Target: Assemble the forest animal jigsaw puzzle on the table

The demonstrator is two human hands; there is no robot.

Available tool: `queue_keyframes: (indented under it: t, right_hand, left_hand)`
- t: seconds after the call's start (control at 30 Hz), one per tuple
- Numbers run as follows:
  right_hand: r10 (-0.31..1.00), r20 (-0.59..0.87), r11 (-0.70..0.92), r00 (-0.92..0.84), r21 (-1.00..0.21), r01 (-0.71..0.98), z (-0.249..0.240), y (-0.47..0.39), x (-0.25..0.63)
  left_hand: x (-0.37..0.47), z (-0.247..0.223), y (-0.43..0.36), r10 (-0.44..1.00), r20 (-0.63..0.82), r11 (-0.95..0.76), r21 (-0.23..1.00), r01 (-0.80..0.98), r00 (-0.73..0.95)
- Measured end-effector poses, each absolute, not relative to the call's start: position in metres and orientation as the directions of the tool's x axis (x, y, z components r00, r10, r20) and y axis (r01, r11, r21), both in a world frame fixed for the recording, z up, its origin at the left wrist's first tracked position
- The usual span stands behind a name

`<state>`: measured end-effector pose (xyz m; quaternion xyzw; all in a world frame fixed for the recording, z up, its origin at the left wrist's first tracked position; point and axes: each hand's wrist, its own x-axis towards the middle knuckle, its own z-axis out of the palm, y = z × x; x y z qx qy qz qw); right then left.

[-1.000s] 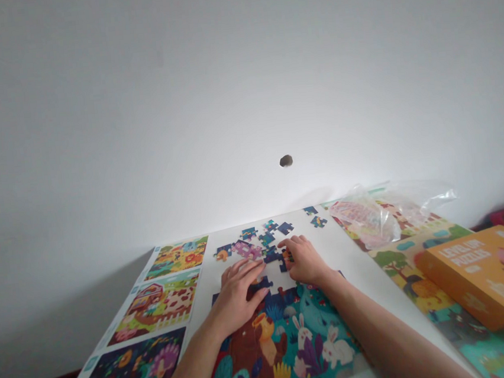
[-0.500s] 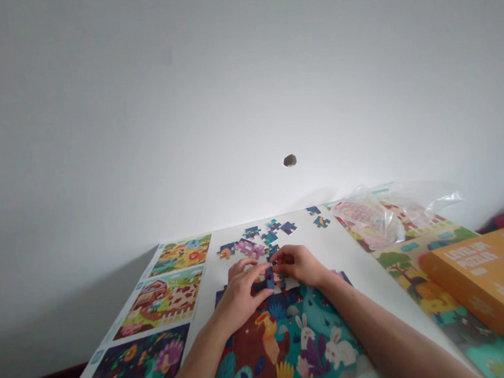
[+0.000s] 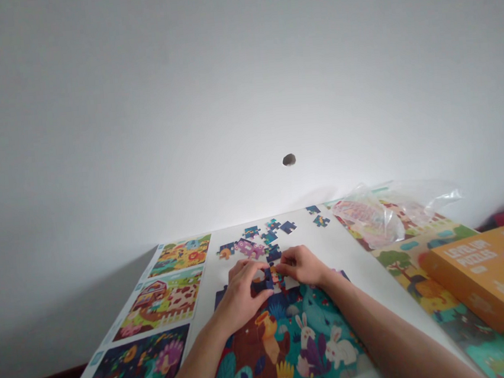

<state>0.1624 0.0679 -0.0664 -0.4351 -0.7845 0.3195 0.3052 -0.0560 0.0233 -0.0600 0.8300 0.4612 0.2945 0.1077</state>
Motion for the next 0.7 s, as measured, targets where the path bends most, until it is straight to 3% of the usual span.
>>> queue_keyframes:
  t: [0.7]
  right_hand:
    - [0.83,0.264,0.508,-0.491,-0.721,0.471,-0.0601,0.0644,0.1651]
  left_hand:
    - [-0.0579,-0.0614,0.0244,0.831,0.344,-0.556,0.493,0.669,0.437]
